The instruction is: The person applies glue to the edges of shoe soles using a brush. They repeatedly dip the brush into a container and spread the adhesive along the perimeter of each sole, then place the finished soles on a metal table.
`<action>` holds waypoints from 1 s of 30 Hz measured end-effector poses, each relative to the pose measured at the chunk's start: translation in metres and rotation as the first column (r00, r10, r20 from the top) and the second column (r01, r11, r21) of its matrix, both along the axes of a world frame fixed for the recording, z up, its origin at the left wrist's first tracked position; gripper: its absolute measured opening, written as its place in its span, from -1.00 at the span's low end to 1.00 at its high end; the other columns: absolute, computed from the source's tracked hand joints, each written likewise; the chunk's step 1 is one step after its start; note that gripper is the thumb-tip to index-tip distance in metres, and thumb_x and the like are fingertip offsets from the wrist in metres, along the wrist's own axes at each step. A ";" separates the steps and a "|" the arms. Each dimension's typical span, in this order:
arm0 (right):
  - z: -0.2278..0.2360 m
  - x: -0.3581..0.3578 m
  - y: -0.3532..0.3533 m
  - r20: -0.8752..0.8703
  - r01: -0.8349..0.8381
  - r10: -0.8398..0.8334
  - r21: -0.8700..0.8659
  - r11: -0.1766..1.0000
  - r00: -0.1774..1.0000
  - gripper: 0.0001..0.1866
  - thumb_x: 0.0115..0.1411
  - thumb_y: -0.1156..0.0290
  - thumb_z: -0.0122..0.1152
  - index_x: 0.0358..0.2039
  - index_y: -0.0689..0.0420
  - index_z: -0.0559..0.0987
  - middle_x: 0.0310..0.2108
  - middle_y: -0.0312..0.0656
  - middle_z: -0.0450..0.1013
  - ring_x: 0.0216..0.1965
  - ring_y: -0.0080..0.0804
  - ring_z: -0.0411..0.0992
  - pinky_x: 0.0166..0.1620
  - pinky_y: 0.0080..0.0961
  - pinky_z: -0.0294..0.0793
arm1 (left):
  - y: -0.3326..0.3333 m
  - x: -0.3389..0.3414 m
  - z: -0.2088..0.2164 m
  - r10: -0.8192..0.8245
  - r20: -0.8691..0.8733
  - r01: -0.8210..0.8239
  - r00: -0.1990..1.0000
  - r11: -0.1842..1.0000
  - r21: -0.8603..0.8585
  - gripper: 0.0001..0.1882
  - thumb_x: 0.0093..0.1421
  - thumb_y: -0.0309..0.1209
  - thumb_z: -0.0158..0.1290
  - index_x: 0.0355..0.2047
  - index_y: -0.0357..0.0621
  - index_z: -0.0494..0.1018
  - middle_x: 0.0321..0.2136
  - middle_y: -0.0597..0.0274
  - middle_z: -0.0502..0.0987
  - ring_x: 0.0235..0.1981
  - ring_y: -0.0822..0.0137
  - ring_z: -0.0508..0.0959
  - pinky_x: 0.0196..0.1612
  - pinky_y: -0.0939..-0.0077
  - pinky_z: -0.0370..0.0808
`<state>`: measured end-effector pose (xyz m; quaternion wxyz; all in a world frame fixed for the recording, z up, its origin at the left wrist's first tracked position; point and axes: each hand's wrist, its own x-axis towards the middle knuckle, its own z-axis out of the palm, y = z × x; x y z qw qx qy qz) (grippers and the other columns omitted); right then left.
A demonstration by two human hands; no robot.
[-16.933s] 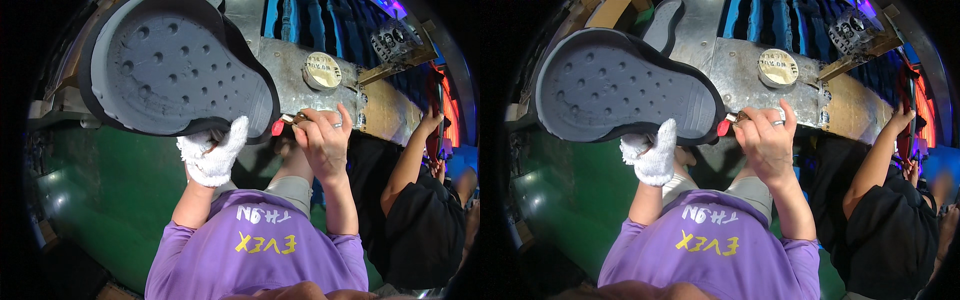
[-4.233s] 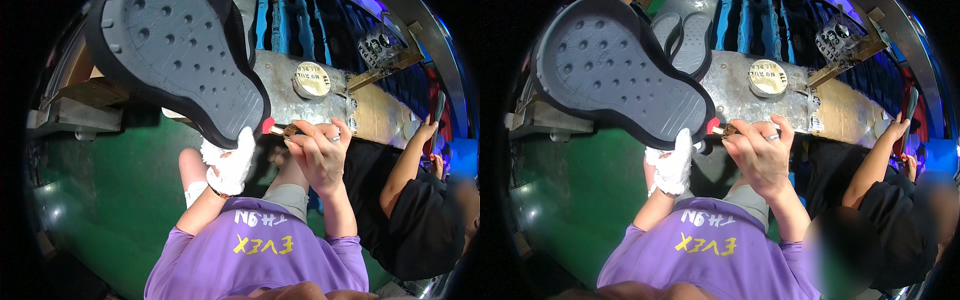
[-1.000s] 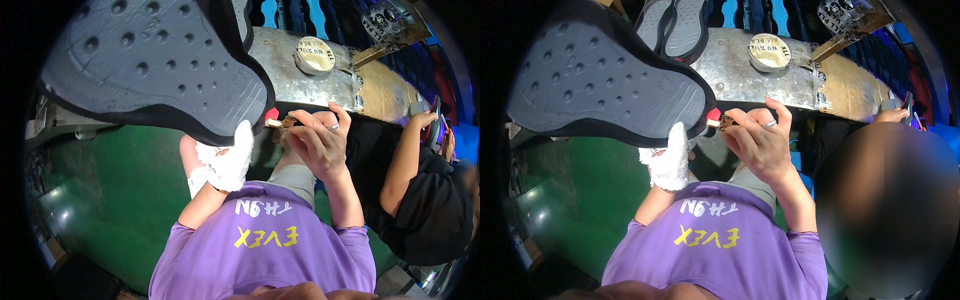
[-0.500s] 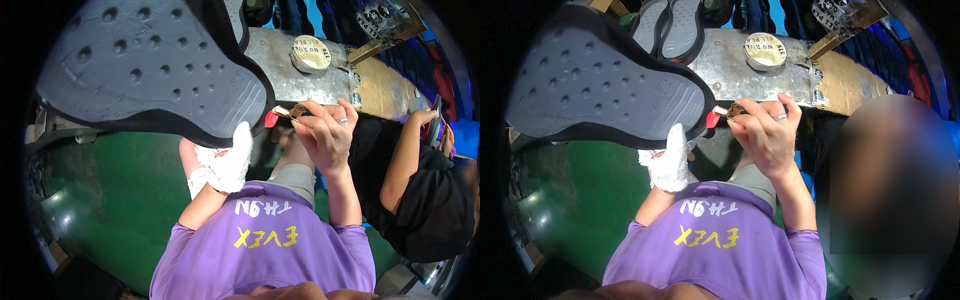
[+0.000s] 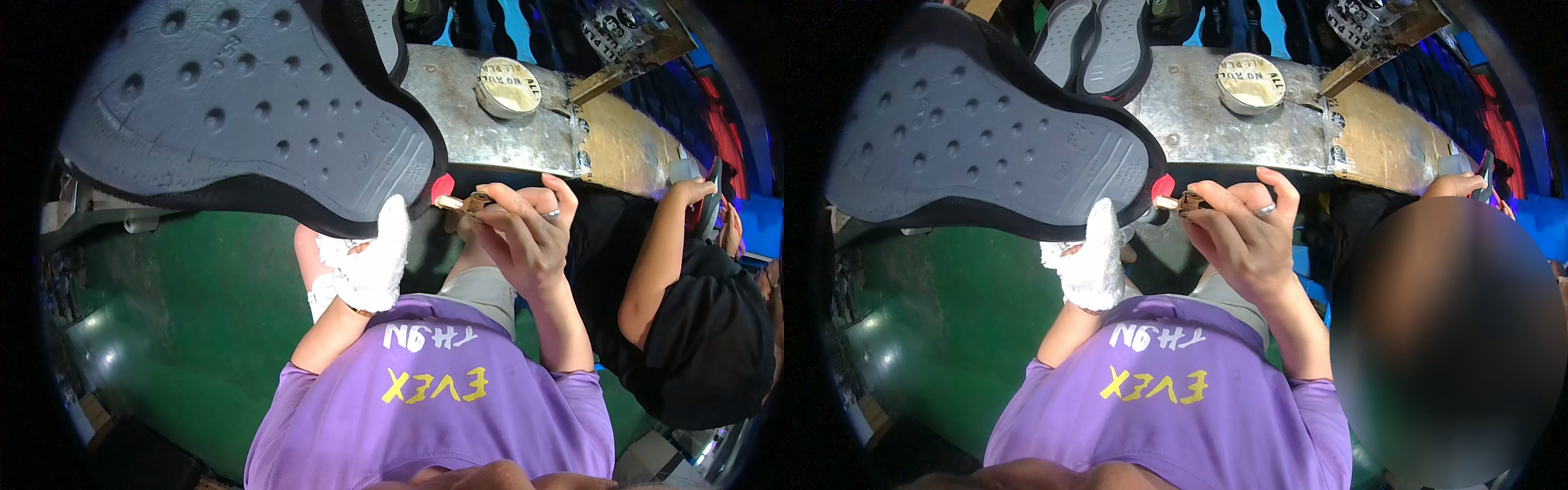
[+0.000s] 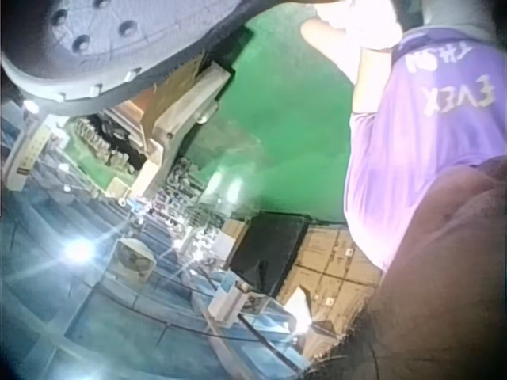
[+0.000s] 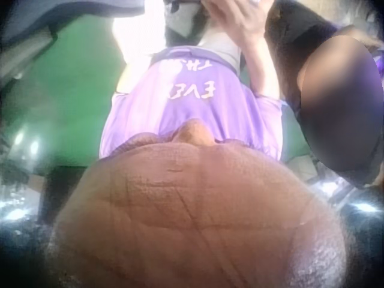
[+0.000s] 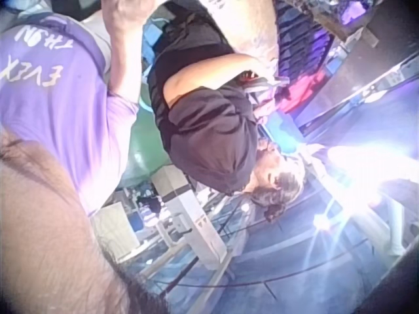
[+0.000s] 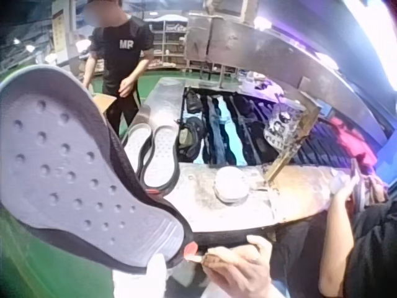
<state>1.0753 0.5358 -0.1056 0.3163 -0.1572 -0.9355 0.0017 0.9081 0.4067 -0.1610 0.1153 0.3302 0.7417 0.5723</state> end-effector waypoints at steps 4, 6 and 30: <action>-0.011 0.002 0.007 -0.032 0.048 -0.048 -0.016 0.999 0.998 -0.71 0.03 0.43 0.46 -0.26 -0.05 0.53 -0.10 -0.41 0.57 -0.27 -0.50 0.53 0.22 -0.04 0.18 | -0.004 0.003 0.001 -0.019 0.355 0.031 0.935 0.999 -0.027 -0.68 0.26 -0.40 0.24 -0.02 -0.28 0.55 -0.12 0.20 0.64 -0.14 0.36 0.61 -0.05 0.46 0.52; -0.017 0.002 0.010 -0.058 0.081 -0.081 -0.002 0.997 0.995 -0.71 0.04 0.41 0.45 -0.25 -0.06 0.52 -0.10 -0.42 0.57 -0.31 -0.47 0.51 0.22 -0.06 0.17 | -0.005 0.004 -0.004 -0.006 0.352 0.001 0.936 1.000 0.013 -0.77 0.32 -0.41 0.18 -0.09 -0.28 0.57 -0.31 0.24 0.64 -0.41 0.44 0.57 -0.33 0.52 0.49; -0.014 -0.004 -0.009 -0.013 0.054 -0.054 0.042 0.998 0.998 -0.76 -0.03 0.43 0.48 -0.38 -0.03 0.56 -0.12 -0.45 0.55 -0.34 -0.49 0.48 0.23 -0.12 0.18 | -0.006 0.011 0.004 -0.076 0.511 0.004 0.856 0.990 0.141 -0.79 0.33 -0.32 0.18 -0.21 -0.23 0.57 -0.50 0.26 0.62 -0.62 0.45 0.57 -0.56 0.55 0.48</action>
